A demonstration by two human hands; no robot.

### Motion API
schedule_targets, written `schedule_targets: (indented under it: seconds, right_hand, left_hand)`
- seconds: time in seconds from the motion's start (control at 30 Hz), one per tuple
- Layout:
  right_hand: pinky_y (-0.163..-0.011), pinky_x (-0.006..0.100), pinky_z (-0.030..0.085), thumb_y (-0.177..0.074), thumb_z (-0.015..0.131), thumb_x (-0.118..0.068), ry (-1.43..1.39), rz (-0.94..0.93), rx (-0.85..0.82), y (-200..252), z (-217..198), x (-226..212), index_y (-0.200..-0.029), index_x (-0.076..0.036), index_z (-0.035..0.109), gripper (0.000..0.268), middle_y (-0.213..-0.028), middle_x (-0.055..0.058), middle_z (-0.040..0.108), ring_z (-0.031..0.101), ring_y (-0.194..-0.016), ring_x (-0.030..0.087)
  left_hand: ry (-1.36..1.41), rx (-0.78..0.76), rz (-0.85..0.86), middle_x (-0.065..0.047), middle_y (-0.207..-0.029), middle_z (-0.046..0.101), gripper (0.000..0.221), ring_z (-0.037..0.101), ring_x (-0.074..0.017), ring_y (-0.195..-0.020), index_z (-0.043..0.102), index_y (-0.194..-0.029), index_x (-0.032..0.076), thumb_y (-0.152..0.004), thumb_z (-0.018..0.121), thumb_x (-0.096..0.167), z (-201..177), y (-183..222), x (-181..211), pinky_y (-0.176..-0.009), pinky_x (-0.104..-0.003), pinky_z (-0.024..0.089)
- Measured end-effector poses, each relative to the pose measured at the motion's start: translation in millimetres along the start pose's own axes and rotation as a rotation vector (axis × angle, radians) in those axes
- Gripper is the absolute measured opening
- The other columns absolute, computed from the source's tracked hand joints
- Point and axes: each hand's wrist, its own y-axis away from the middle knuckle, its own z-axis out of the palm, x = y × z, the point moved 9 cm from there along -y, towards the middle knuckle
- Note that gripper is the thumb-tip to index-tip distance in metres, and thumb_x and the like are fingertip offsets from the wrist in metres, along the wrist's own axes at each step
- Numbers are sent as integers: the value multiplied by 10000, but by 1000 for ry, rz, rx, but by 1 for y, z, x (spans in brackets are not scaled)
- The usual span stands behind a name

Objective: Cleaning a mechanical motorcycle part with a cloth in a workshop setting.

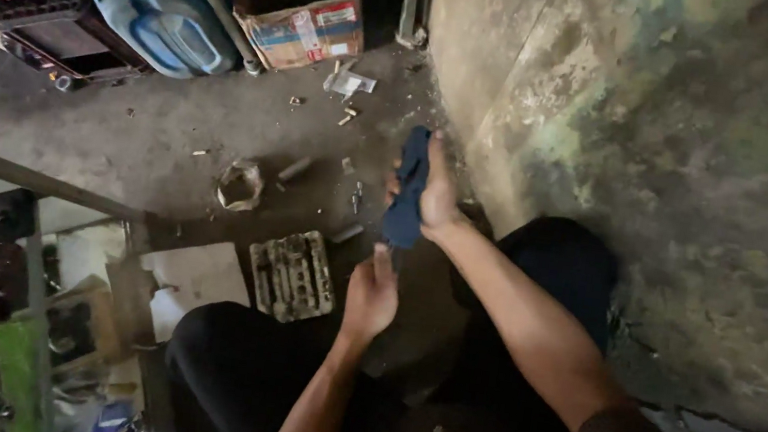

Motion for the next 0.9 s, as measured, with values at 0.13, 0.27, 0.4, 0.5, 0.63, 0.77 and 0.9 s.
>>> schedule_targets:
  seconds: [0.13,0.27,0.4,0.5,0.63,0.77,0.9]
  right_hand:
    - [-699,400,516,-1080,317,-685,598,-408,25,-2,-7,-40,-964,-88,613,677,-820,62,628,600,-726,227]
    - [-718,482,553,-1204,153,-549,1741,35,187,3,-15,-60,-1021,1,697,795,-871,190,601,608,-760,334]
    - [-1002,469,484,-1229,189,-494,1645,-834,484,-32,-83,-101,-1215,10,630,670,-1180,207,677,623,-1090,356]
    - [-1010,400,528,-1098,349,-593,409,-343,343,-6,-65,-68,-1227,40,654,715,-1149,129,715,671,-1043,255]
    - [-1141,348,378,-1074,381,-616,464,-217,71,-4,-59,-2,-1438,-1,534,731,-1453,58,565,518,-1322,215]
    - [-1148,417,437,-1119,452,-494,1317,-653,-202,48,28,-6,-1460,-14,532,595,-1390,185,542,540,-1328,332]
    - [-1039,419,492,-985,710,-336,1328,-797,-413,101,93,-6,-1357,-19,567,509,-1308,208,571,588,-1263,370]
  left_hand:
    - [-216,167,101,-216,-655,617,646,600,-451,-645,617,-724,0,-1115,354,442,-20,3,11,-624,-551,439]
    - [-474,274,22,-272,-746,674,517,670,-456,-688,686,-807,24,-1032,403,393,-71,15,19,-621,-573,504]
    - [-841,265,198,-251,-825,693,479,678,-429,-653,688,-1145,-23,-1044,320,267,-90,6,-7,-577,-547,524]
    - [-290,369,-307,-298,-1028,752,622,705,-455,-937,754,-1146,-24,-1112,337,437,-113,7,-55,-839,-554,532]
    - [154,411,-97,-297,-1382,570,672,555,-388,-1264,494,-1411,-96,-1125,255,462,-98,7,-55,-1061,-445,421]
    - [197,398,-172,-291,-1329,615,647,592,-365,-1239,532,-1354,-105,-1112,293,445,-92,12,-34,-1077,-405,423]
    - [144,458,-3,-266,-1155,726,589,686,-371,-1082,673,-1218,-91,-1074,354,382,-95,12,-17,-970,-425,504]
